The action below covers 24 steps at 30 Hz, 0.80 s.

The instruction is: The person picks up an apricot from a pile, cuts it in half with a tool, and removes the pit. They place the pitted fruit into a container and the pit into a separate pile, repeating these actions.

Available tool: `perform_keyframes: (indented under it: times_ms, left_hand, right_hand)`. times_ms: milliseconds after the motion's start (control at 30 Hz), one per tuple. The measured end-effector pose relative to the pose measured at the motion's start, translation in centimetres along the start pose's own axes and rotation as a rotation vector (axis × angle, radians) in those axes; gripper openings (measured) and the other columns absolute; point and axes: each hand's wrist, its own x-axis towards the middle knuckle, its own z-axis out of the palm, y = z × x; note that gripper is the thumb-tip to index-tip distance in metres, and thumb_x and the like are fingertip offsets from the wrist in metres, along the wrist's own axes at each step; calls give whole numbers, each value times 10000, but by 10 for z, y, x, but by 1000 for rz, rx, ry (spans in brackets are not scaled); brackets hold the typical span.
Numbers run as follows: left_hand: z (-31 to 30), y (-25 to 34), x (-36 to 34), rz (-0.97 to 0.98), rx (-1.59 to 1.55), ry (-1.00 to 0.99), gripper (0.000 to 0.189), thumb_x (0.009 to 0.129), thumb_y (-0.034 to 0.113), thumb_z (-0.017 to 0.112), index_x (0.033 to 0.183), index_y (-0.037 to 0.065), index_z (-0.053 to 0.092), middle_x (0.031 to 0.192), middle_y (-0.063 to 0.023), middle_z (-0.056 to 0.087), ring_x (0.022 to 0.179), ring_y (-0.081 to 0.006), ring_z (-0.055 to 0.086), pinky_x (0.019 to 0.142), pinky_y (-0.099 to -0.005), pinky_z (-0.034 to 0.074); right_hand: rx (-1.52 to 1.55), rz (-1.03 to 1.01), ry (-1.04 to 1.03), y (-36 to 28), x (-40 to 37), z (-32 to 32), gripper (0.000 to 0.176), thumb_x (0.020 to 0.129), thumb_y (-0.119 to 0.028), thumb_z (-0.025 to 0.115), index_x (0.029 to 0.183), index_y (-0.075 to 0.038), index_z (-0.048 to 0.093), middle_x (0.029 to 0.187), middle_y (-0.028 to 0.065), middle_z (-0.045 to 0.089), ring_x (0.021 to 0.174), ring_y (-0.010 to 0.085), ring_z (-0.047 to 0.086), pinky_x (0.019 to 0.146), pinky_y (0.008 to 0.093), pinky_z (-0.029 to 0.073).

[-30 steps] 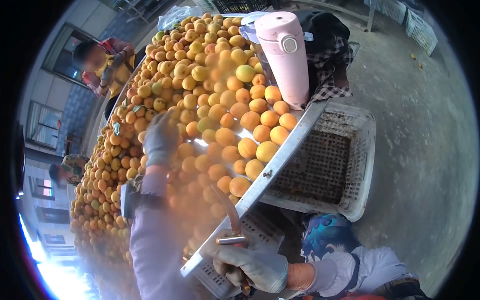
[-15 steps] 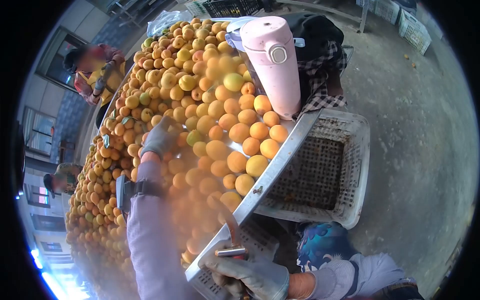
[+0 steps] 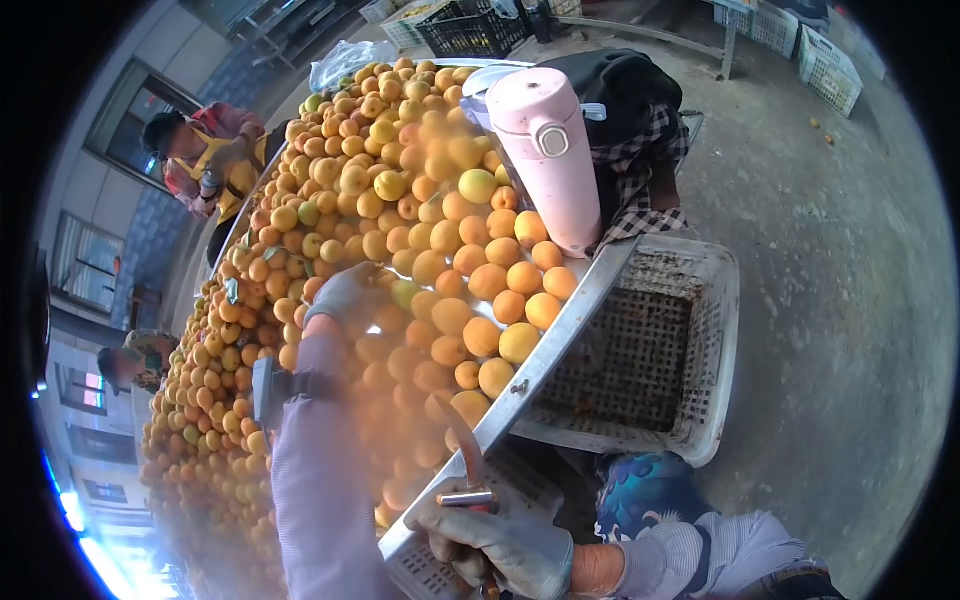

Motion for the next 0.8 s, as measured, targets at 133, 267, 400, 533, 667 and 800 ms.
perform_keyframes:
  times_ms: [133,267,400,533,667,800]
  left_hand:
    - [9,-4,-12,-6,2,98,446,765,377,662,1179,219,609,1058,-58,677,994,-250,637,863,-364,485]
    - [19,-20,-47,78,-50,252,445,721,320,732,1137,215,616,937,-74,684,928,-278,647,829,-384,498]
    - [5,-12,-97,31,-71,228,440,706,286,741,1116,183,618,906,-94,682,903,-295,648,816,-397,502]
    - [40,-64,-141,307,23,347,505,702,260,726,1175,156,585,914,-93,680,906,-303,635,801,-401,501]
    - [42,-62,-229,124,-53,406,540,696,261,735,1197,134,575,1055,-91,642,996,-303,600,833,-402,488]
    - [57,-61,-293,-90,-39,373,540,697,265,745,1195,135,581,1110,-85,622,1031,-292,590,845,-402,484]
  right_hand:
    - [-17,-62,-57,-1,3,-5,181,949,-186,539,981,-30,625,661,12,486,481,64,361,450,213,289]
    - [-2,-88,-72,0,3,-7,196,967,-196,503,1015,-32,600,651,5,462,488,71,374,453,224,306]
    - [-66,-126,-94,4,4,-5,200,972,-222,494,990,-43,579,652,1,444,479,70,374,444,231,325]
    - [-102,-184,-113,10,12,-10,197,952,-250,534,961,-56,566,655,-10,454,453,67,369,400,236,318]
    - [-208,-224,-59,18,15,-8,216,945,-274,560,957,-58,574,657,-24,474,455,52,380,394,217,305]
    - [-271,-226,-26,34,28,-9,218,930,-265,593,951,-48,595,644,-36,494,451,38,386,396,203,297]
